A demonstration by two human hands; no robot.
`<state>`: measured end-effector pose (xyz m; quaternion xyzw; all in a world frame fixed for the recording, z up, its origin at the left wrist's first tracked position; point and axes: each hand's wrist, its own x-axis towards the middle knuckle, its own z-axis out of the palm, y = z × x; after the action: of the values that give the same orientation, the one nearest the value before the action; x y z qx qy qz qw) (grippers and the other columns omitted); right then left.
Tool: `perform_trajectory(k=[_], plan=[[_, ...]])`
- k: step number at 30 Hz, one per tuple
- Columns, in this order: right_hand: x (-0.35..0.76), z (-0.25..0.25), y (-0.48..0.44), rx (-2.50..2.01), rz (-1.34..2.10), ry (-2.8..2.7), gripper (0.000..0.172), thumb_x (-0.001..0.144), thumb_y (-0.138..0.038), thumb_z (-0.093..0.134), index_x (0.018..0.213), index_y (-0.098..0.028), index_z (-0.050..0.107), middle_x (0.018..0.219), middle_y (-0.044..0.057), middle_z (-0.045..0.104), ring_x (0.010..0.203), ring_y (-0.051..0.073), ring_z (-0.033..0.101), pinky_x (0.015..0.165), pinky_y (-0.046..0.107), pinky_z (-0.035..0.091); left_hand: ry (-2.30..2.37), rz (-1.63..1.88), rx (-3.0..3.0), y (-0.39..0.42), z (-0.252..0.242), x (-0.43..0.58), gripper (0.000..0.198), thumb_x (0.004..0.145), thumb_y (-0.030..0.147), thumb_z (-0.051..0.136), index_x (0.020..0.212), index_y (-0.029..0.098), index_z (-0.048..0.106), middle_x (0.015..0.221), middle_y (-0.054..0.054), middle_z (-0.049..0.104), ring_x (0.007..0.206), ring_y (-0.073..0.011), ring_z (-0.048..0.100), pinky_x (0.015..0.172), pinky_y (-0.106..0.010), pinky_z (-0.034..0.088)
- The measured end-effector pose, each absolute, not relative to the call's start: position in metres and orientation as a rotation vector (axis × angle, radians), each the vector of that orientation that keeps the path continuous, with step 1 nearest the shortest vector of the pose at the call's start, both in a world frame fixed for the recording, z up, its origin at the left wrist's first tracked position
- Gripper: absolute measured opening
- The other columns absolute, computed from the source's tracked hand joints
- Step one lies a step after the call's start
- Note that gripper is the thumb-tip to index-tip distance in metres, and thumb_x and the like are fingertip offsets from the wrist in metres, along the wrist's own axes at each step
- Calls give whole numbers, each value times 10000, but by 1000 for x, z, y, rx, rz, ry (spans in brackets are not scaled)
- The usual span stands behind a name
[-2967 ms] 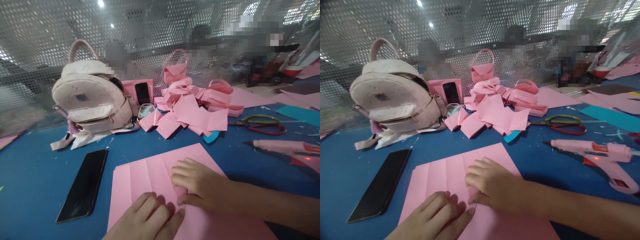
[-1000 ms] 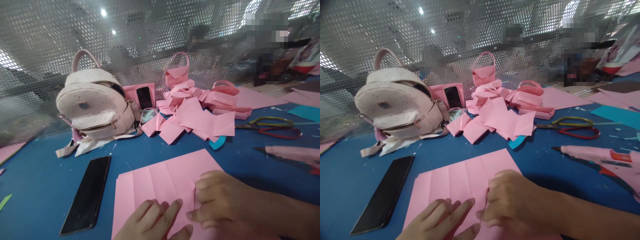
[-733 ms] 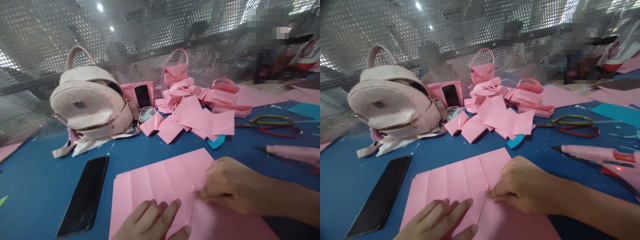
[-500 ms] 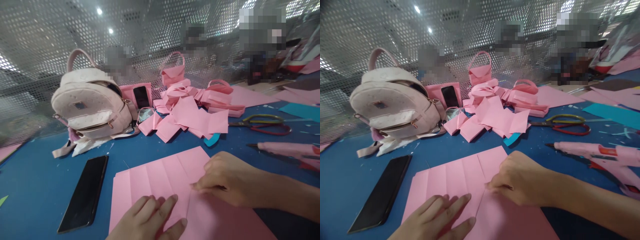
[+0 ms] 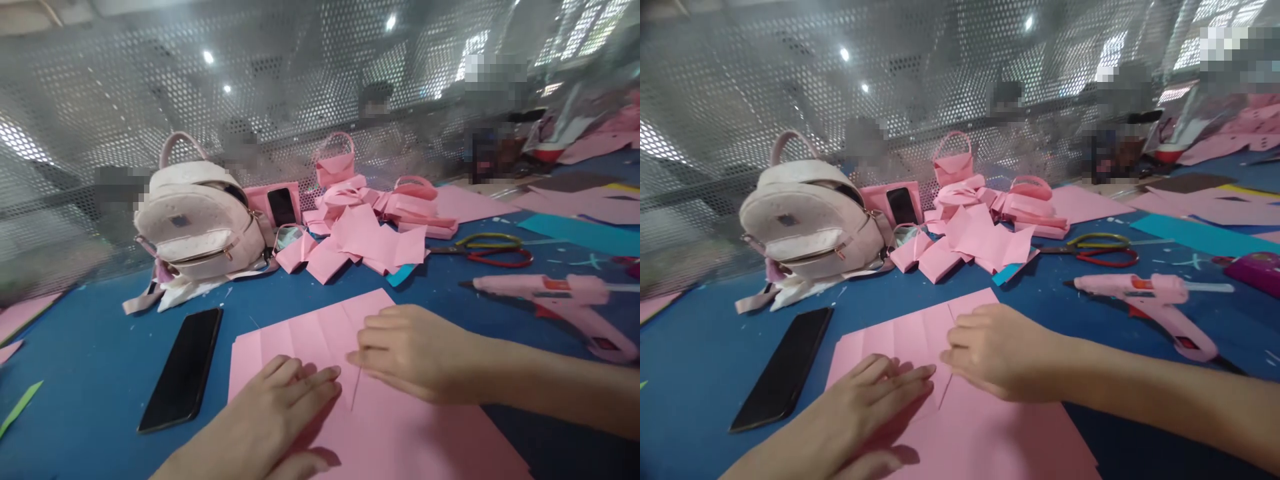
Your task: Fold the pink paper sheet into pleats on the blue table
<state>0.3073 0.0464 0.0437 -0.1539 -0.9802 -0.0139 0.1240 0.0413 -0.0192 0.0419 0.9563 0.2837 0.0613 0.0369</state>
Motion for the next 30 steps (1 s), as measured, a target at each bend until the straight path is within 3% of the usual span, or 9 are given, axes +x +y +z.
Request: perform_trajectory(k=[7,12,15,18,22,25,30], plan=[[301,43,36,-237,135,-2937,191,955,-203,523,1053,-173,684,991,50,688,896,177,578,735,328,408,888,166,2910,-22,53,46,533,943,508,523,1359,174,509,1408,-48,563,1014,-211,582,897,-351,494],[295,43,29,-238,131,-2920,213,963,-173,467,973,-138,677,928,73,677,844,195,567,704,349,422,810,217,2989,-19,39,41,458,956,482,511,1314,198,549,1376,-71,583,1000,-208,565,900,-352,468],[293,40,26,-188,72,-2976,145,885,-123,516,893,-125,661,869,79,654,751,200,534,662,356,416,766,306,3089,-17,24,38,495,947,543,477,1332,239,545,1351,-79,585,930,-208,539,876,-363,452],[295,32,28,-194,179,-2947,149,868,-130,530,944,-118,658,928,85,668,783,204,558,697,350,439,736,379,3182,-16,11,35,510,960,566,408,1350,264,539,1348,-93,576,940,-219,532,884,-380,440],[298,20,36,-215,361,-2779,247,926,-153,486,1118,-122,638,1046,95,690,939,204,601,771,335,471,753,432,3268,-14,3,35,355,976,400,494,1304,291,574,1341,-92,584,950,-210,550,880,-370,448],[299,14,41,-179,400,-2735,253,925,-157,494,1126,-130,646,1064,89,702,942,194,612,769,331,485,773,576,3320,-13,-1,36,309,962,280,527,1261,307,601,1296,-81,619,932,-192,565,883,-354,458],[301,12,47,-165,476,-2741,270,923,-193,484,1122,-148,661,1094,80,700,928,193,608,780,336,492,827,689,3368,-10,-19,38,326,966,294,532,1282,356,579,1307,-48,613,877,-170,580,892,-348,460]])
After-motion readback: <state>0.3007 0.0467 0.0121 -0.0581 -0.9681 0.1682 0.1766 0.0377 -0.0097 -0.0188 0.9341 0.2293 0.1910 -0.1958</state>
